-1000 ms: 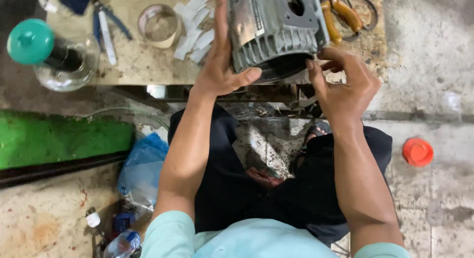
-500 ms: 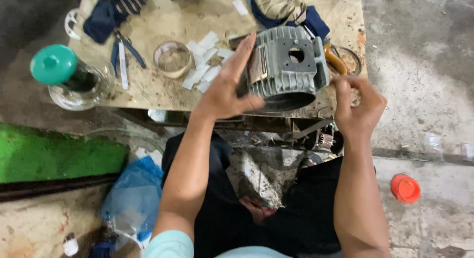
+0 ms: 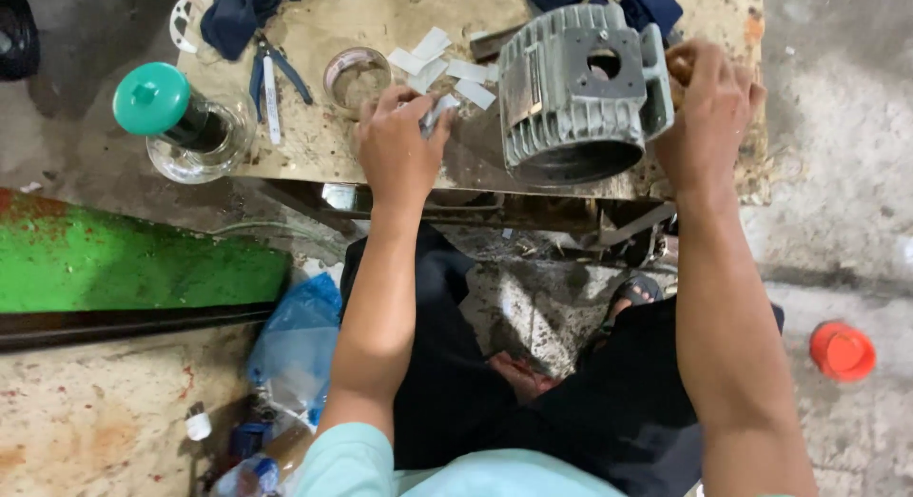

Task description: Inserting and adjusting insulation paper strips into the slots of an electric motor stator housing.

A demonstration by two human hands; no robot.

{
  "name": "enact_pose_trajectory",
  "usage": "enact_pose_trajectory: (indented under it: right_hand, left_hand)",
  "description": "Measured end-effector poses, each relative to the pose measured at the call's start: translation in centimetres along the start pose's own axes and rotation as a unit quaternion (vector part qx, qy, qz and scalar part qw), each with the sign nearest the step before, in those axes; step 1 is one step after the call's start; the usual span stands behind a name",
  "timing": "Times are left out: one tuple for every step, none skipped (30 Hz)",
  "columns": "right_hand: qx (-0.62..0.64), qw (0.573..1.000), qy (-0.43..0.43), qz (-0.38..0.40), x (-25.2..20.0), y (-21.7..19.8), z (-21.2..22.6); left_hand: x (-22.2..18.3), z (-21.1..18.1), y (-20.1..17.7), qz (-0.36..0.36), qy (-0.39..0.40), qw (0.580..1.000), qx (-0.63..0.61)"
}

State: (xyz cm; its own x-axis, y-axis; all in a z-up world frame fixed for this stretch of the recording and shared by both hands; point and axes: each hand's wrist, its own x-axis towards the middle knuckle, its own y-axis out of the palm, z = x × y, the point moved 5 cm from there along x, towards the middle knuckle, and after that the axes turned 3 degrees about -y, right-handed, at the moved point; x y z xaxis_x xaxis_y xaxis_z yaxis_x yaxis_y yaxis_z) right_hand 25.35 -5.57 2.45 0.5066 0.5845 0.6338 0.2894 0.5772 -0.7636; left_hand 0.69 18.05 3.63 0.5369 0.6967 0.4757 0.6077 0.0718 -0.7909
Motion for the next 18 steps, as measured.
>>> enact_pose_trajectory:
  right_hand:
    - [-0.003,1.000,0.011,0.001,-0.1,-1.8,1.2]
    - [0.095,0.994,0.033,-0.036,-0.1,-3.9,2.3]
    - [0.187,0.978,0.055,-0.073,-0.3,-6.2,3.2]
    - [0.181,0.979,0.066,-0.072,-1.1,-6.8,3.5]
    - [0.305,0.947,0.072,-0.073,-1.6,-7.4,3.6]
    - [0.424,0.899,0.076,-0.076,-2.1,-8.0,3.8]
    - [0.417,0.902,0.081,-0.075,-2.6,-8.6,4.0]
    - [0.420,0.901,0.067,-0.085,-3.1,-9.4,4.5]
    - [0.425,0.899,0.050,-0.096,-3.4,-10.1,5.1]
    - [0.419,0.901,0.052,-0.095,-3.8,-10.6,5.2]
    - [0.413,0.905,0.048,-0.091,-3.9,-10.9,5.6]
    - [0.406,0.909,0.044,-0.087,-4.0,-11.1,6.0]
    - [0.408,0.908,0.041,-0.083,-4.2,-11.6,6.5]
    - [0.417,0.904,0.033,-0.085,-4.4,-12.1,7.1]
    - [0.428,0.899,0.025,-0.086,-4.5,-12.5,7.7]
    - [0.432,0.898,0.022,-0.080,-4.8,-12.2,7.7]
    - [0.440,0.893,0.012,-0.095,-5.1,-12.1,7.6]
    - [0.448,0.887,0.003,-0.110,-5.3,-12.0,7.4]
  left_hand:
    - [0.4,0.5,1.0,0.007,0.009,1.000,0.000]
    - [0.8,1.2,2.0,0.012,-0.002,1.000,0.021]
    - [0.9,1.7,3.2,0.019,-0.013,0.999,0.041]
    - [0.8,1.7,2.9,0.028,-0.005,0.999,0.038]
    - [0.7,1.3,2.5,-0.010,0.011,1.000,0.024]
    - [0.6,1.0,2.0,-0.049,0.026,0.998,0.009]
    - [0.9,1.0,2.2,-0.042,0.028,0.999,0.003]
    - [1.1,1.2,2.2,-0.058,0.013,0.998,-0.001]
    - [1.3,1.5,2.0,-0.077,-0.003,0.997,-0.002]
    - [1.1,0.4,1.2,-0.073,-0.002,0.997,-0.008]
    - [1.0,-0.4,-0.2,-0.095,0.002,0.995,-0.027]
    - [0.9,-1.1,-1.6,-0.117,0.007,0.992,-0.046]
    - [0.8,-1.2,-1.9,-0.118,0.002,0.992,-0.044]
    - [0.7,-1.1,-2.3,-0.126,-0.001,0.990,-0.070]
    - [0.4,-0.9,-2.8,-0.134,-0.007,0.987,-0.094]
    - [0.2,-1.0,-3.0,-0.135,-0.013,0.987,-0.089]
    - [0.0,-1.3,-3.7,-0.177,0.017,0.977,-0.119]
    - [-0.2,-1.7,-4.3,-0.218,0.049,0.963,-0.148]
